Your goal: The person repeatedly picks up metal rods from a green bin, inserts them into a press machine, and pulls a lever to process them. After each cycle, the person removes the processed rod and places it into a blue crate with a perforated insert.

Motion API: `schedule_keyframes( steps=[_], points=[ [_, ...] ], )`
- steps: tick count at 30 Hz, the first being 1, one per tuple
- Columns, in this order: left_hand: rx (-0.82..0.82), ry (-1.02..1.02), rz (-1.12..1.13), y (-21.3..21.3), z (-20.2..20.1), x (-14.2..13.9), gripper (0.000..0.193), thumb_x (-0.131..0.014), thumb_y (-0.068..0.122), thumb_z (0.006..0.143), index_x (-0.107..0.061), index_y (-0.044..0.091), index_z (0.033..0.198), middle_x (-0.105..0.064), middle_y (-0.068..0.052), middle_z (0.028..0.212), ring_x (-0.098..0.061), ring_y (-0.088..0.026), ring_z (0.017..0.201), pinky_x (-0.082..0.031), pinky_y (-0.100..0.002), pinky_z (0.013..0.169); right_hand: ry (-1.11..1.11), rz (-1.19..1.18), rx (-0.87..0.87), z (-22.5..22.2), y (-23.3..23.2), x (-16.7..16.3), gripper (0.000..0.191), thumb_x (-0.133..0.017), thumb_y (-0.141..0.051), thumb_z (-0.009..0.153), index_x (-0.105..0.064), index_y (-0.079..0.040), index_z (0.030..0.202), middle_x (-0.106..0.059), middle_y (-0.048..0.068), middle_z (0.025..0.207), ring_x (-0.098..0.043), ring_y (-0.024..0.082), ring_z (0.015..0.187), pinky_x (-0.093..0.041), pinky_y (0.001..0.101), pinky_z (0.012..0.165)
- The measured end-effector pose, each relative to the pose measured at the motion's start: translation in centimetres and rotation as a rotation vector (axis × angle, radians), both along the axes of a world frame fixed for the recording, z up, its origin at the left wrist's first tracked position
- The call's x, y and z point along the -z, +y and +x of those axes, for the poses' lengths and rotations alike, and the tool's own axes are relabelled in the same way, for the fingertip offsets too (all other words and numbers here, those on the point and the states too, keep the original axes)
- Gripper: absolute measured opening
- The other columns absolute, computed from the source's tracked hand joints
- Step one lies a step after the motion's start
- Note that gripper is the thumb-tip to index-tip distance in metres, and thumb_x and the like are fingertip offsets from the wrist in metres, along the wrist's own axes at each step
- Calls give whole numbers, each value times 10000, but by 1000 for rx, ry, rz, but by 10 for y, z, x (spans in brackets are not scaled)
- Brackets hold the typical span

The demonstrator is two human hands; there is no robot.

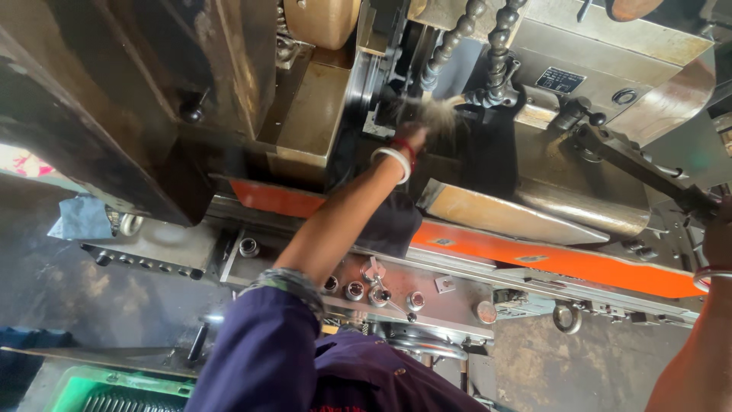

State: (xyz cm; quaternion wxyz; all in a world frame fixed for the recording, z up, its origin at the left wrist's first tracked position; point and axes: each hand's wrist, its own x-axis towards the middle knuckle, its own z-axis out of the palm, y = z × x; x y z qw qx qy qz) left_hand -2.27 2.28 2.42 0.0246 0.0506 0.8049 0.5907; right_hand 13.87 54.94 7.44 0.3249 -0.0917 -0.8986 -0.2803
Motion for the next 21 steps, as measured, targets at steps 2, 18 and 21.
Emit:
schedule_keyframes(
  steps=[2,18,21],
  points=[
    [-172,133,303,10,-7,-10,193,-679,227,895,-792,88,967,-765,-87,842,-742,-218,757,-570,-380,698,-43,267,32,-1,6,2,339,-375,-244,1197,-647,-97,1058,-586,-2,685,-534,101,530,-352,244,524],
    [-331,-351,1119,25,-28,-20,249,-644,272,970,-553,80,839,-486,-13,571,-452,-165,432,-367,-326,417,-167,281,76,2,19,11,296,-498,-198,1185,-684,-88,983,-701,50,862,-635,129,702,-452,257,659],
    [-424,-456,987,24,-37,-25,181,-575,324,949,-636,159,909,-512,-42,569,-494,-171,440,-440,-327,438,52,-184,-131,6,3,3,339,-451,-205,1177,-666,-48,967,-681,90,809,-611,177,638,-454,299,604]
  ],
)
